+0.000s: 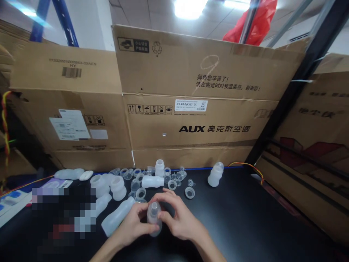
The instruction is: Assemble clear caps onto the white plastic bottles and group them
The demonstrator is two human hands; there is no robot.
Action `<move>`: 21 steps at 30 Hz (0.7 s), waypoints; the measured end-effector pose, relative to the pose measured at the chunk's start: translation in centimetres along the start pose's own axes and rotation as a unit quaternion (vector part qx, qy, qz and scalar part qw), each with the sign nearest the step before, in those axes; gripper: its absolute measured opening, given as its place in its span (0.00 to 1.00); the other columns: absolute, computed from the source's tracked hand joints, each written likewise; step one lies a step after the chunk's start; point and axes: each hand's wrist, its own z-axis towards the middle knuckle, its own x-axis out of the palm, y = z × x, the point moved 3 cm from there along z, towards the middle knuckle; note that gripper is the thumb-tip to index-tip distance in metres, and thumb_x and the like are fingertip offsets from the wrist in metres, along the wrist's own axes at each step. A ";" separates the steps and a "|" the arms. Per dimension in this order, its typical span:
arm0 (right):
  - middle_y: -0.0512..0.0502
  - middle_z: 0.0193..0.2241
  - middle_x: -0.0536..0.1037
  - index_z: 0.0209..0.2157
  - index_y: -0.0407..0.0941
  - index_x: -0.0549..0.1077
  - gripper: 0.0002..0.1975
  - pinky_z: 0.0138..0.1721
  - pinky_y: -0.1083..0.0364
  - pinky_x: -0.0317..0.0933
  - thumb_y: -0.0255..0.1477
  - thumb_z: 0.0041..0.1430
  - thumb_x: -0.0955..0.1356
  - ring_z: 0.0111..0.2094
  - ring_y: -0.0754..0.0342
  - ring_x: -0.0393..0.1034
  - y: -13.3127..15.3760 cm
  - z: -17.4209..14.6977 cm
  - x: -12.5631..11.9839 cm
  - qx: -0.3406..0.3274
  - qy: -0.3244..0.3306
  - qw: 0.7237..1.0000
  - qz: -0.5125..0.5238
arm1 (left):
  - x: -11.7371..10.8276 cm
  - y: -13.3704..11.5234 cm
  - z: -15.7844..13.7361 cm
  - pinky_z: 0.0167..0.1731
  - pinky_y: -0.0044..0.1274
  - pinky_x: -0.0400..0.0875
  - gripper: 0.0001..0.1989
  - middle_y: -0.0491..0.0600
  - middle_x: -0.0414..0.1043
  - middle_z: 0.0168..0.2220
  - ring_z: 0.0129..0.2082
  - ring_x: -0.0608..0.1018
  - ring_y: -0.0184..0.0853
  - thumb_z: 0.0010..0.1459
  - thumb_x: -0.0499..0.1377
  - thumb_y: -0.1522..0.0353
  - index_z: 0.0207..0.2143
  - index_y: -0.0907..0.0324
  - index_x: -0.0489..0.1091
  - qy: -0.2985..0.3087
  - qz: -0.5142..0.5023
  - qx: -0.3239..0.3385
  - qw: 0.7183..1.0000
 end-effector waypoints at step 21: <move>0.42 0.43 0.82 0.52 0.46 0.77 0.28 0.45 0.46 0.69 0.52 0.60 0.72 0.38 0.45 0.76 -5.4 -2.6 -11.8 0.090 -0.537 0.808 -0.224 | -3.1 -0.2 -0.6 0.52 0.43 0.81 0.21 0.51 0.81 0.51 0.52 0.82 0.49 0.58 0.62 0.71 0.54 0.50 0.75 -0.194 0.541 0.275 0.771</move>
